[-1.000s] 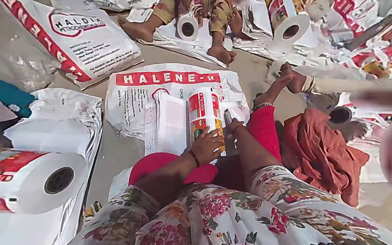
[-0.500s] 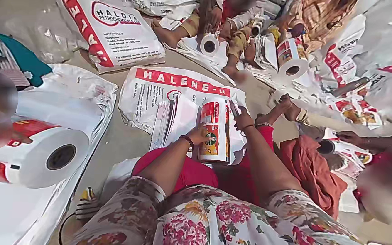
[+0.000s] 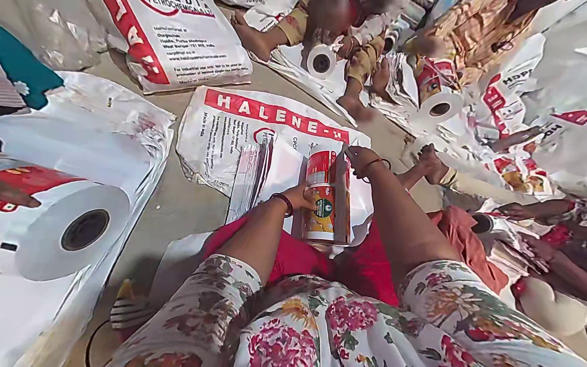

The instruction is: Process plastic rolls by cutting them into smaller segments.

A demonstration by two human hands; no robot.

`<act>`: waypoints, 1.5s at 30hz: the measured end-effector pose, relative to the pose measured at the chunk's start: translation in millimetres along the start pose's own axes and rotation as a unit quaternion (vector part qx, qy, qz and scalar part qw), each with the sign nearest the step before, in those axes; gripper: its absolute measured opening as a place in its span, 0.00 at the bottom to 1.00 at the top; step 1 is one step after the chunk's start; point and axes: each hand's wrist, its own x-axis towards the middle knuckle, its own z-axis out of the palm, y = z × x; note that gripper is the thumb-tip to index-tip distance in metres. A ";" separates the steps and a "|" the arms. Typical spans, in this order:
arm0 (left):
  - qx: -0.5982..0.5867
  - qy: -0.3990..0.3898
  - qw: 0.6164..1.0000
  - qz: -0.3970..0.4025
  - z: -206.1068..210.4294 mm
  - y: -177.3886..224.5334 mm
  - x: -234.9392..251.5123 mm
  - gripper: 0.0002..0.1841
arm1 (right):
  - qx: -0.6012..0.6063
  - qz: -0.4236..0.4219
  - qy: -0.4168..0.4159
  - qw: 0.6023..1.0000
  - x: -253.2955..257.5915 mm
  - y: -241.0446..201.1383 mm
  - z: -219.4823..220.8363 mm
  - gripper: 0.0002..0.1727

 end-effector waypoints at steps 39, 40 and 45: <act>0.112 0.100 0.987 0.052 14.3 8.3 -25.8 0.39 | -0.259 -0.085 -0.218 0.937 -264.7 10.1 68.7 0.32; 0.104 0.104 0.988 0.053 15.2 10.2 -27.3 0.41 | -0.244 -0.103 -0.221 0.939 -268.7 16.6 66.4 0.31; 0.130 0.123 0.974 0.137 25.4 14.3 -26.5 0.35 | -0.015 -0.034 -0.104 0.994 -269.5 49.0 46.9 0.28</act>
